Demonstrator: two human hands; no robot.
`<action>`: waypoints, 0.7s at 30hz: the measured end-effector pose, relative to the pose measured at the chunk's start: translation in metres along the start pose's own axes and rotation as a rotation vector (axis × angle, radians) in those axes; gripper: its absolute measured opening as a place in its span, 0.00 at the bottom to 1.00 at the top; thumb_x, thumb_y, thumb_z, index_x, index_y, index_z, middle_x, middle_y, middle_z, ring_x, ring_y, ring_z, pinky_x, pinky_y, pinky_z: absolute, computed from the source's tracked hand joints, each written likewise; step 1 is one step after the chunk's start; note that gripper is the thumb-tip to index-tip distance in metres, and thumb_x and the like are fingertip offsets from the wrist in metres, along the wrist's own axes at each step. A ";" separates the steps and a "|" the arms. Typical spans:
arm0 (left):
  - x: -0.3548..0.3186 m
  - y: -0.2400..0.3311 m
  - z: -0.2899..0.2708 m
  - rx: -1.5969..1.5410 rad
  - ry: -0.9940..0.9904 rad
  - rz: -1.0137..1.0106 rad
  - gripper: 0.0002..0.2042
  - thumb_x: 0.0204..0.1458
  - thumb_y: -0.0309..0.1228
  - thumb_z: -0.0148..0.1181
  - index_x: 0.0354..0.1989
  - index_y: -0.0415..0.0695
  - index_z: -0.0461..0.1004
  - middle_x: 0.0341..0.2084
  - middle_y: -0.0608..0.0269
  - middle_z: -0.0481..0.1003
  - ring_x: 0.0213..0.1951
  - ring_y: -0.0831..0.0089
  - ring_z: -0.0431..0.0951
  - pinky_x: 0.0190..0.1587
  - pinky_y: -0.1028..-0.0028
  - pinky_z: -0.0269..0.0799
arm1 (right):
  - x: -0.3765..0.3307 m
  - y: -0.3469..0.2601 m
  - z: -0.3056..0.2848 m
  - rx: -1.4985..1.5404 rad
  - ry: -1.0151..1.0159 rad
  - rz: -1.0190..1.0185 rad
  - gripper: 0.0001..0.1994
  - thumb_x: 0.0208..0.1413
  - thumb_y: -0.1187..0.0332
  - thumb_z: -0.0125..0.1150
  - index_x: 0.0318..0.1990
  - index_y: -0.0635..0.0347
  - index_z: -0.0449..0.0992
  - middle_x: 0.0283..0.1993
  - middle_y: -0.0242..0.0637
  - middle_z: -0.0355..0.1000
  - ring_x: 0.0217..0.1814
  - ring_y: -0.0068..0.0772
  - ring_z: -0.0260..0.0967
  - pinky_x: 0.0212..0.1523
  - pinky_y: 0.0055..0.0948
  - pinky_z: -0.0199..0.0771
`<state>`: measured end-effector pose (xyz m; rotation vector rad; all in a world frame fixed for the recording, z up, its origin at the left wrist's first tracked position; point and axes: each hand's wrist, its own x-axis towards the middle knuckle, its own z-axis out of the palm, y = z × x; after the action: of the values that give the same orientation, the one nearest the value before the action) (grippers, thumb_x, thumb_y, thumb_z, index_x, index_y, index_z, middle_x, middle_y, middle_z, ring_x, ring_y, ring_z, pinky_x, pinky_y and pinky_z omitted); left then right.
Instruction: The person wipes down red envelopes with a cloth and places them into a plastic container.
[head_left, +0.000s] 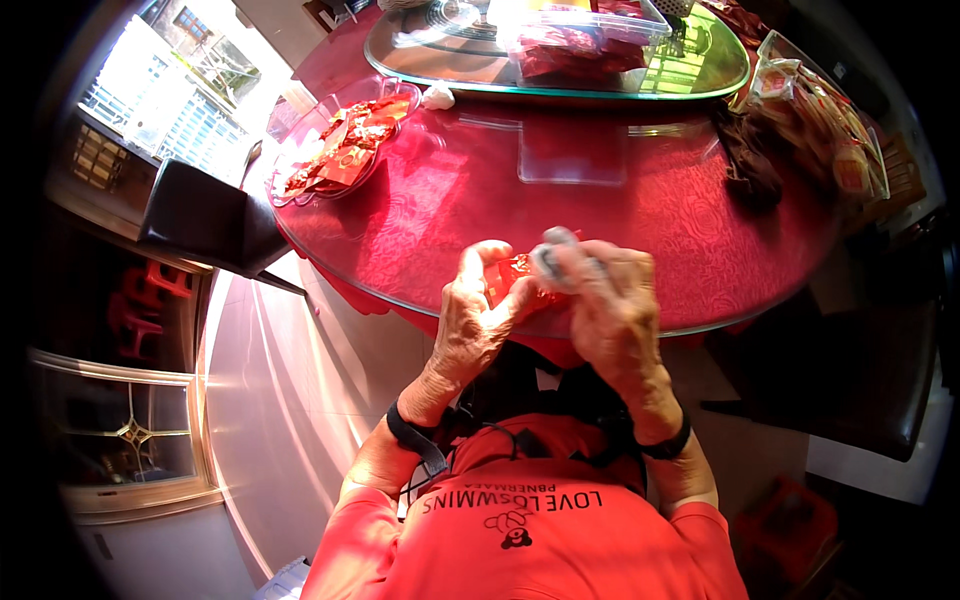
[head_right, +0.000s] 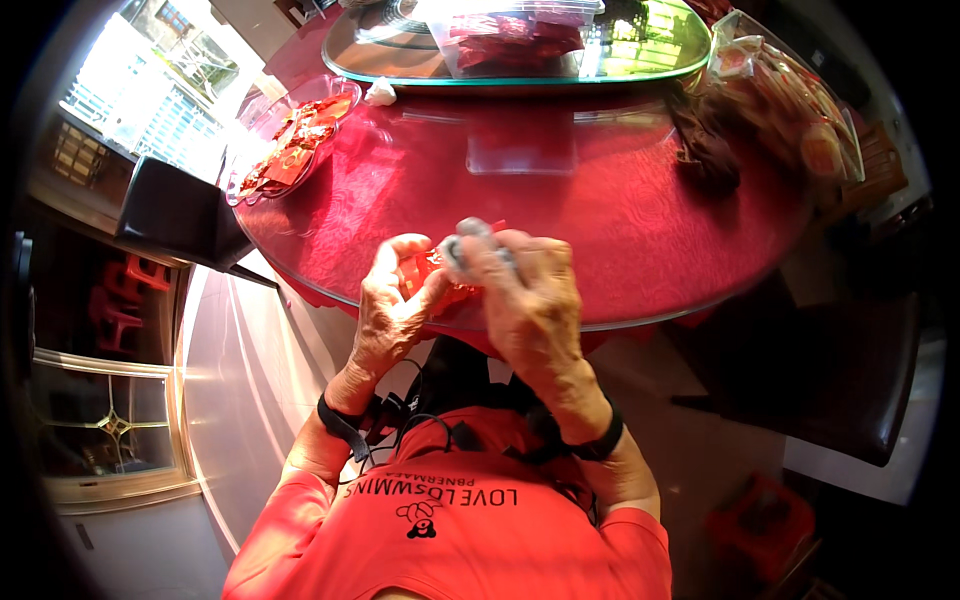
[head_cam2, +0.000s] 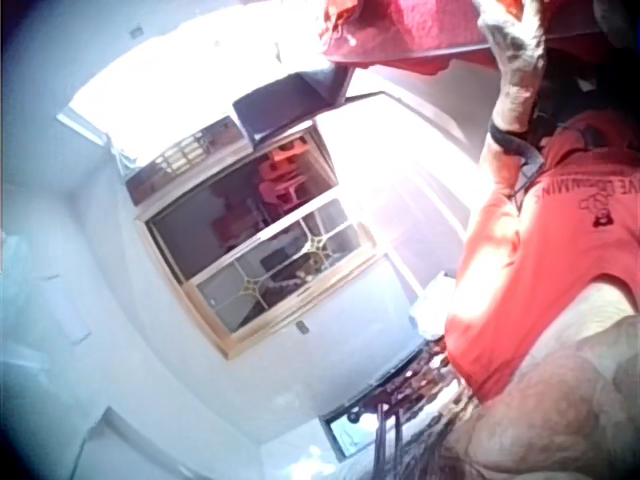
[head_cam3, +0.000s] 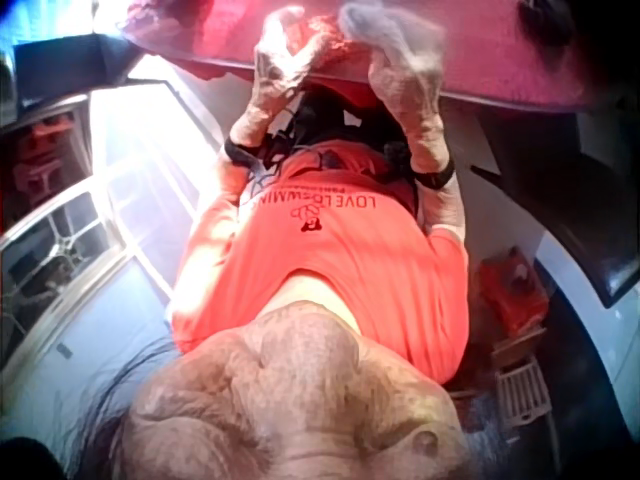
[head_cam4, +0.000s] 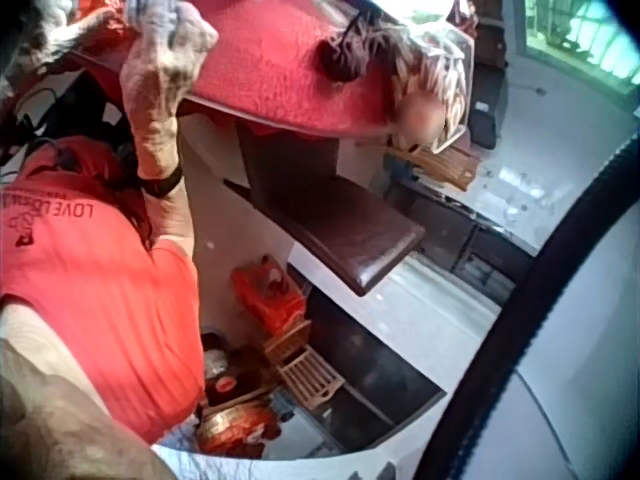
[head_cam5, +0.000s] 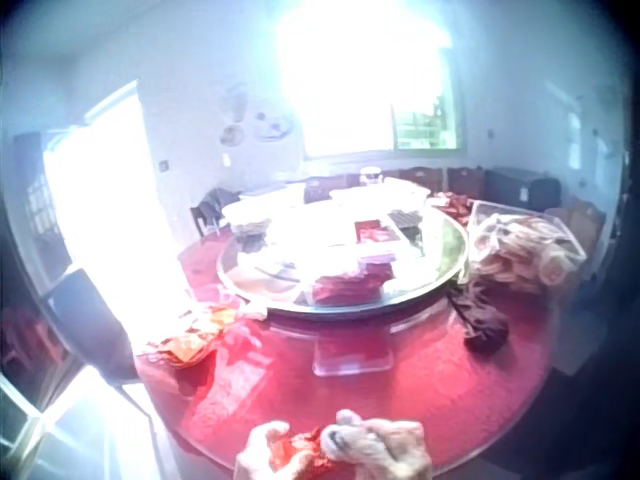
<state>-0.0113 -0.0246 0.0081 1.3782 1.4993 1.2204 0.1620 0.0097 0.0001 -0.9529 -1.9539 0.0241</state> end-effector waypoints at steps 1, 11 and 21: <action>0.002 0.001 -0.003 0.038 -0.053 -0.047 0.16 0.58 0.28 0.64 0.51 0.36 0.67 0.37 0.61 0.78 0.38 0.79 0.78 0.43 0.77 0.76 | 0.000 -0.004 0.007 0.011 -0.066 -0.004 0.23 0.46 0.76 0.62 0.54 0.53 0.77 0.45 0.37 0.73 0.45 0.41 0.67 0.45 0.35 0.72; 0.005 -0.004 -0.002 0.133 -0.024 0.028 0.18 0.54 0.31 0.68 0.49 0.36 0.73 0.40 0.61 0.78 0.42 0.79 0.76 0.48 0.76 0.73 | 0.005 0.022 -0.021 -0.324 -0.310 0.205 0.20 0.44 0.71 0.62 0.49 0.54 0.78 0.47 0.35 0.71 0.49 0.42 0.66 0.45 0.39 0.71; 0.004 -0.005 -0.007 -0.094 -0.114 -0.096 0.19 0.54 0.30 0.68 0.51 0.36 0.73 0.41 0.60 0.78 0.43 0.78 0.77 0.47 0.76 0.75 | 0.008 -0.003 0.009 -0.171 -0.246 0.049 0.12 0.52 0.64 0.62 0.44 0.47 0.81 0.45 0.33 0.71 0.47 0.39 0.65 0.39 0.37 0.70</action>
<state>-0.0198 -0.0214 0.0058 1.2774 1.3951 1.1192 0.1512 0.0164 0.0019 -1.1551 -2.1851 0.0017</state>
